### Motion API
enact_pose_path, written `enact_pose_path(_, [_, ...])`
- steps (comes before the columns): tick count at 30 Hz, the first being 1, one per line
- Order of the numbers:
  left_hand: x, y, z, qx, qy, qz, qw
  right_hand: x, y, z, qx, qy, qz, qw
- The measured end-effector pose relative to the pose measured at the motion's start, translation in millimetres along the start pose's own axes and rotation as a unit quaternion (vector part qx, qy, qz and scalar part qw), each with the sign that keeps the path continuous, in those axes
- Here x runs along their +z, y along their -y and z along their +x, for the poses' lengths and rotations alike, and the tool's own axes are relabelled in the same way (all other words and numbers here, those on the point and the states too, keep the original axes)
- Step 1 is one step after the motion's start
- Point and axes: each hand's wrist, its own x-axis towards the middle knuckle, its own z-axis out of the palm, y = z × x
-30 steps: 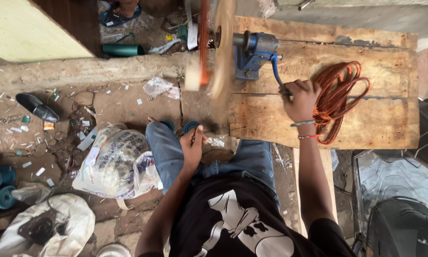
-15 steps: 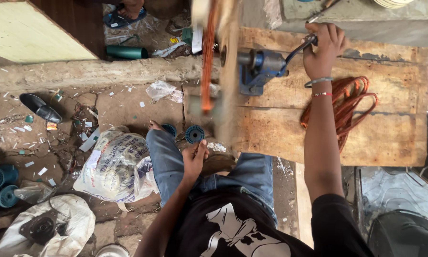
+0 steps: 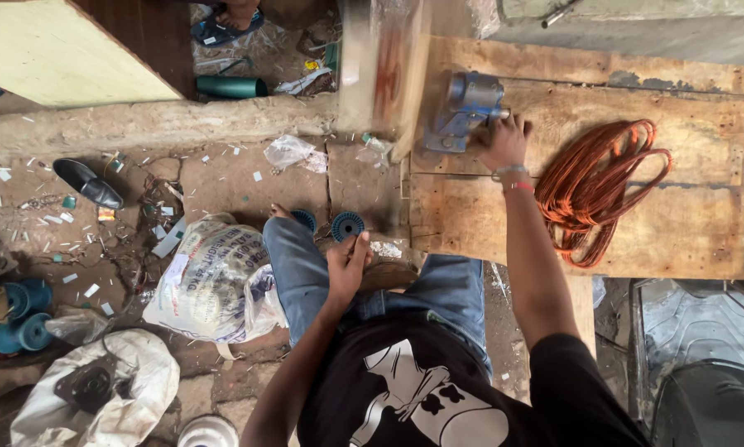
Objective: The person winds copper wire onto a wooden frame using a hand-cranked winding machine and then ties the resulting bundle of wire by hand.
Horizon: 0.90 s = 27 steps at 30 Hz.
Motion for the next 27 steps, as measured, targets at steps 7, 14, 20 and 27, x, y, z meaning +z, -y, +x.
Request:
enact_pose_path(7, [2.0, 4.4, -6.4, 0.018, -0.015, -0.013, 1.0, -62.9, 36.0, -100.8, -0.025, -0.126, 0.023, 0.992])
enact_pose_path(14, [1.7, 5.2, -7.6, 0.005, -0.008, -0.005, 1.0, -137.9, 17.9, -98.1, -0.061, -0.238, 0.092, 0.965])
enact_pose_path(20, [4.9, 21.8, 0.2, -0.019, 0.042, -0.075, 0.996, -162.5, 2.4, -10.8, -0.039, -0.279, 0.161, 0.946])
enact_pose_path(27, [2.2, 26.1, 9.8, -0.038, 0.007, -0.048, 0.998, -117.0, -18.4, 82.3, -0.102, -0.3, 0.077, 0.945])
